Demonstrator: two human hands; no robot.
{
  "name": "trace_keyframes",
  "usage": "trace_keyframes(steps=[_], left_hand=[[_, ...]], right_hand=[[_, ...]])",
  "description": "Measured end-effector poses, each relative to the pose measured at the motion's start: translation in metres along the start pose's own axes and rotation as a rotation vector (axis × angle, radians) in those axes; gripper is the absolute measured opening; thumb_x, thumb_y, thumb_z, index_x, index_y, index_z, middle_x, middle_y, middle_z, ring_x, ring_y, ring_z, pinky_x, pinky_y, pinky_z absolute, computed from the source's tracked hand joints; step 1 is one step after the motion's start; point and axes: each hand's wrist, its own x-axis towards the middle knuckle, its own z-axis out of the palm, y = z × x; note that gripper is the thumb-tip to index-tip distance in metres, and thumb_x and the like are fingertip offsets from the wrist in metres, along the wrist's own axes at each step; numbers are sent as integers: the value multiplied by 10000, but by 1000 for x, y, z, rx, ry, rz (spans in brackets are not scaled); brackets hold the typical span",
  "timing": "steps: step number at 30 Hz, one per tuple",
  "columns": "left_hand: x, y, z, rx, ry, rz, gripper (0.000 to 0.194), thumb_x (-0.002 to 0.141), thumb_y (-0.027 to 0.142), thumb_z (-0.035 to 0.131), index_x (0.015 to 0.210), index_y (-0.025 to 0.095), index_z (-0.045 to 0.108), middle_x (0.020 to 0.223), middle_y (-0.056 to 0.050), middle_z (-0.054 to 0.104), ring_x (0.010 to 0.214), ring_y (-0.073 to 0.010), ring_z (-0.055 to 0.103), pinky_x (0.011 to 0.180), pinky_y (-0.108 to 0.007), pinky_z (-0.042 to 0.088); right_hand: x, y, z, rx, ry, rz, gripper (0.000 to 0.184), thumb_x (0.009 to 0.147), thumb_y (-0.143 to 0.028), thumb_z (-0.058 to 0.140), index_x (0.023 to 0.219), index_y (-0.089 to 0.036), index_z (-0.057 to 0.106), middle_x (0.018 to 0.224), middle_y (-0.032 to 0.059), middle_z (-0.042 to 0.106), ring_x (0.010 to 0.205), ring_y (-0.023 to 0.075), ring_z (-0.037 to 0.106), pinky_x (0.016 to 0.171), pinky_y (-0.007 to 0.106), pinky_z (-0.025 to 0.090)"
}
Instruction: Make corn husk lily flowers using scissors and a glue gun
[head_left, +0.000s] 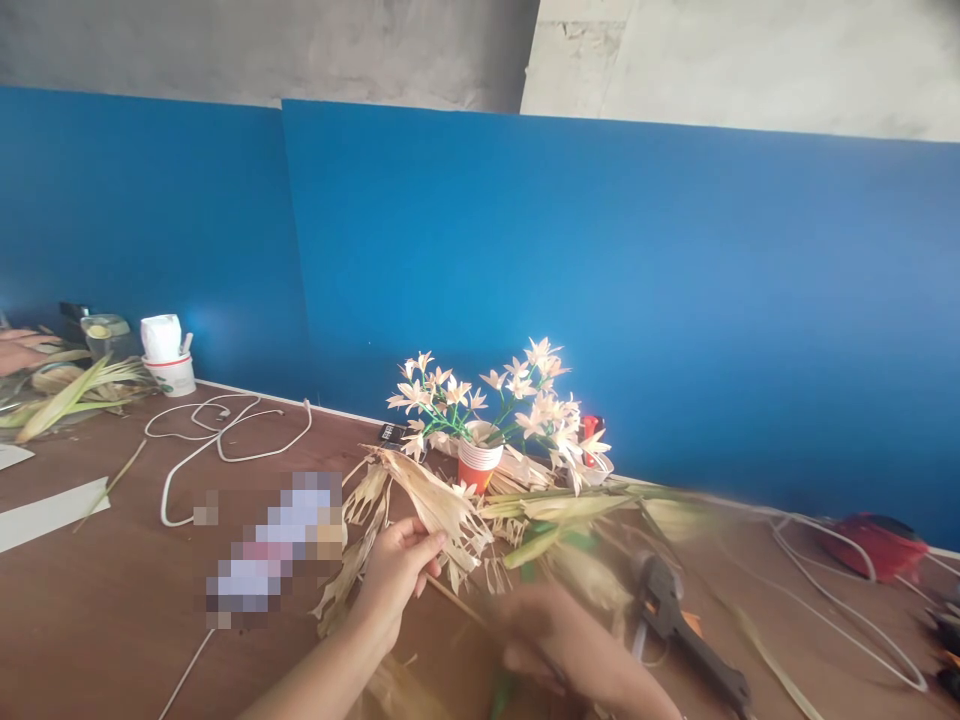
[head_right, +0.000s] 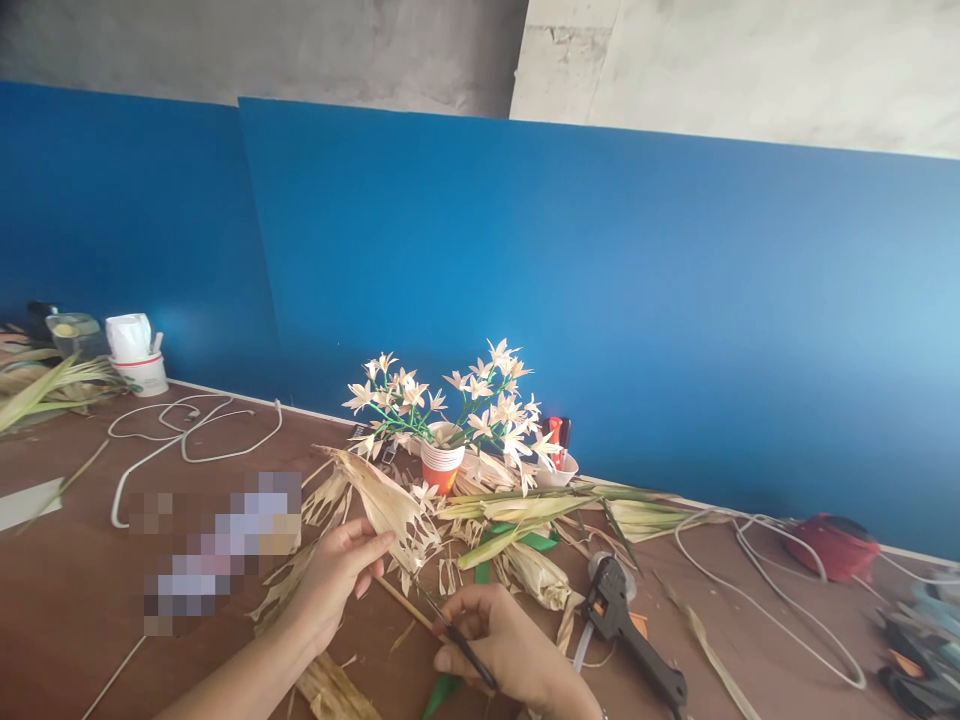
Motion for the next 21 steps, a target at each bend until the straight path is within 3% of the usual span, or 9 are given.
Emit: trace_keyframes(steps=[11, 17, 21], left_hand=[[-4, 2, 1, 1, 11, 10, 205, 563, 318, 718, 617, 147, 619, 490, 16, 565, 425, -90, 477, 350, -169, 258], [-2, 1, 0, -7, -2, 28, 200, 575, 314, 711, 614, 140, 620, 467, 16, 556, 399, -74, 430, 355, -171, 249], [0, -2, 0, -22, -9, 15, 187, 572, 299, 699, 615, 135, 621, 469, 19, 539, 426, -83, 453, 348, -167, 240]], right_hand=[[1, -1, 0, 70, -41, 15, 382, 559, -454, 758, 638, -158, 530, 467, -83, 440, 356, 38, 373, 321, 158, 232], [4, 13, -2, 197, 18, 57, 444, 534, -475, 768, 754, -145, 569, 555, -62, 537, 355, 25, 395, 310, 150, 245], [6, 22, -3, 192, -5, 49, 444, 532, -455, 778, 776, -148, 569, 515, -83, 504, 346, 23, 383, 313, 146, 248]])
